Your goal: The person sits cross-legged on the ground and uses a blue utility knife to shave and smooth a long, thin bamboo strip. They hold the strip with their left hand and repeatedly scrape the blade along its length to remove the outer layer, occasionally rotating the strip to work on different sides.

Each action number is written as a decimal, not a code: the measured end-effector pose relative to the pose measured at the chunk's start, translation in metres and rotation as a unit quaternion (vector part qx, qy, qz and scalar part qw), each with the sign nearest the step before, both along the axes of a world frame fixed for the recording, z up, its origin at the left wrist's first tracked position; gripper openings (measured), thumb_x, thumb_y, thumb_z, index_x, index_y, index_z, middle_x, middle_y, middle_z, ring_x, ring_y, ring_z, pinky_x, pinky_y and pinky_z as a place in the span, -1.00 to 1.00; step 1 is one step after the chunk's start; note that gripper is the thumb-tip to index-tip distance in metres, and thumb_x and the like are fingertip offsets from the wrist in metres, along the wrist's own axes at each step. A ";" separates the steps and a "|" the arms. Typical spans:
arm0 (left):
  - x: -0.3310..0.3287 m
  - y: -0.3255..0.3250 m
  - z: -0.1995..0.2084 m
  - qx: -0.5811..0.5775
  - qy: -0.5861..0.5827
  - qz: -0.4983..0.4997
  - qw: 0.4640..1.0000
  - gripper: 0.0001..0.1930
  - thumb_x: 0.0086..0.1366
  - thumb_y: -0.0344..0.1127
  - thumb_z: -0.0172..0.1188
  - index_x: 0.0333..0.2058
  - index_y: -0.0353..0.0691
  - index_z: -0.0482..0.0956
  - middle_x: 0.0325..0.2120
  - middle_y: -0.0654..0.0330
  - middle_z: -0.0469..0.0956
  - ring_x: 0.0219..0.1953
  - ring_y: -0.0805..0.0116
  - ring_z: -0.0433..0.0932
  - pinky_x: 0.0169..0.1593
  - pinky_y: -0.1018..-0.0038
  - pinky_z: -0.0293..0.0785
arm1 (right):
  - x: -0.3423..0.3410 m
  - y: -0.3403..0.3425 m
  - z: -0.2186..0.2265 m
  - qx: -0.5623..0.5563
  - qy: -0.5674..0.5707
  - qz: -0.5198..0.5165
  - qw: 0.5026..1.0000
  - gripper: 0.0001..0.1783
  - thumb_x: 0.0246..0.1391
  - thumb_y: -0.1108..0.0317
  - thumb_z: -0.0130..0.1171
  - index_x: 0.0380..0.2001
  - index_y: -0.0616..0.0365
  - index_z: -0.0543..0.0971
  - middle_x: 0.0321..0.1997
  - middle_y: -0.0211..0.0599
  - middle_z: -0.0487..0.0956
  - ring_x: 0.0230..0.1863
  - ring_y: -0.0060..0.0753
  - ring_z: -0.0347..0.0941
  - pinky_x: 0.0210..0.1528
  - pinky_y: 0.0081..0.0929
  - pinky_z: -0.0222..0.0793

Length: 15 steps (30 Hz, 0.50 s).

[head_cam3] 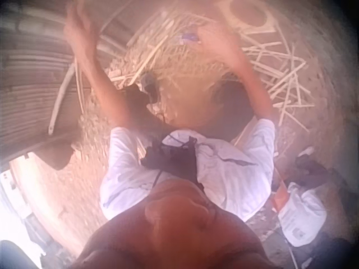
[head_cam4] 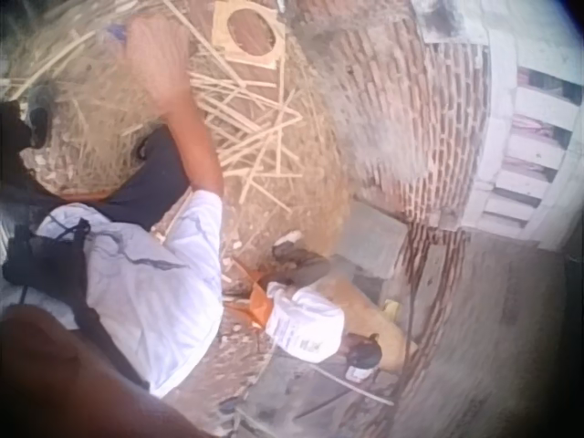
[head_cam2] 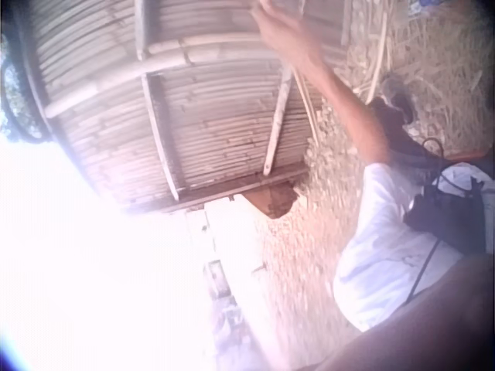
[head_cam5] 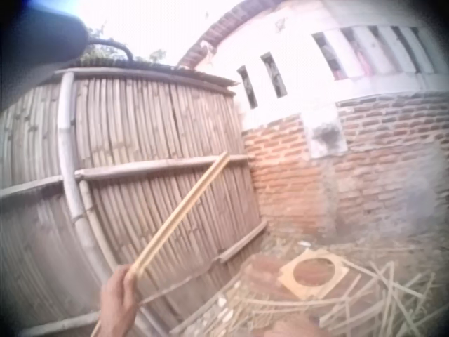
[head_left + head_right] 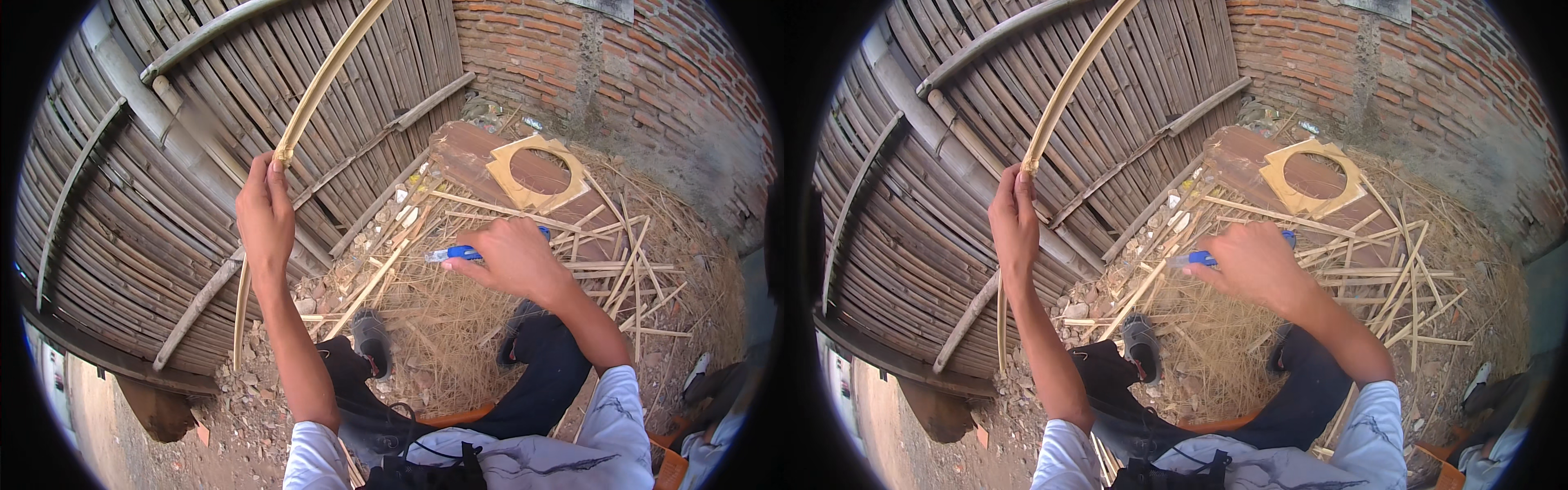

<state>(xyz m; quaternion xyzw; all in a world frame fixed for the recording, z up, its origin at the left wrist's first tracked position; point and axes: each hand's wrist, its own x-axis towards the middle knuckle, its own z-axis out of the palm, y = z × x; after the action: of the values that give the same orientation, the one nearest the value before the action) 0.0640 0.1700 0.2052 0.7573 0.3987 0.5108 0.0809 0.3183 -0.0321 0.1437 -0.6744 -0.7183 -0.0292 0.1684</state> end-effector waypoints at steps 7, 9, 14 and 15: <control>-0.049 0.020 -0.060 -0.073 0.068 -0.007 0.995 -0.66 0.71 -0.18 0.01 0.01 -0.34 0.65 -0.54 0.14 0.45 -0.49 0.39 0.35 -0.33 0.35 0.34 | -0.151 -0.028 0.115 -0.038 -0.176 0.229 0.957 -0.78 0.16 0.16 0.37 -0.30 0.07 0.70 -0.67 -0.34 0.57 -0.62 -0.36 0.62 -0.62 -0.33 0.38; -0.067 0.005 -0.057 -0.082 0.057 -0.001 0.995 -0.65 0.72 -0.18 0.00 -0.03 -0.36 0.64 -0.53 0.19 0.43 -0.46 0.44 0.34 -0.33 0.38 0.33 | -0.179 -0.046 0.142 -0.049 -0.197 0.278 0.939 -0.78 0.17 0.16 0.37 -0.29 0.07 0.69 -0.67 -0.34 0.56 -0.62 -0.37 0.61 -0.62 -0.33 0.37; -0.054 -0.007 -0.072 -0.120 0.040 -0.045 0.991 -0.64 0.72 -0.17 -0.01 -0.01 -0.37 0.65 -0.51 0.26 0.40 -0.44 0.48 0.32 -0.33 0.41 0.31 | -0.183 -0.062 0.153 -0.054 -0.229 0.234 0.943 -0.77 0.19 0.15 0.37 -0.28 0.07 0.69 -0.67 -0.36 0.55 -0.63 -0.37 0.60 -0.62 -0.32 0.36; -0.059 -0.011 -0.072 -0.123 0.042 -0.043 0.991 -0.64 0.72 -0.17 0.00 -0.01 -0.37 0.65 -0.51 0.27 0.40 -0.45 0.49 0.32 -0.33 0.41 0.31 | -0.184 -0.065 0.155 -0.053 -0.230 0.229 0.944 -0.77 0.19 0.15 0.37 -0.28 0.07 0.68 -0.67 -0.36 0.55 -0.63 -0.37 0.60 -0.62 -0.32 0.36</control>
<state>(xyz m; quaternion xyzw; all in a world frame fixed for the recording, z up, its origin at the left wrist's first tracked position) 0.0050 0.1592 0.1333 0.7789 0.4281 0.4221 0.1785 0.1339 -0.0968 0.2989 -0.4747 -0.8731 -0.1060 -0.0349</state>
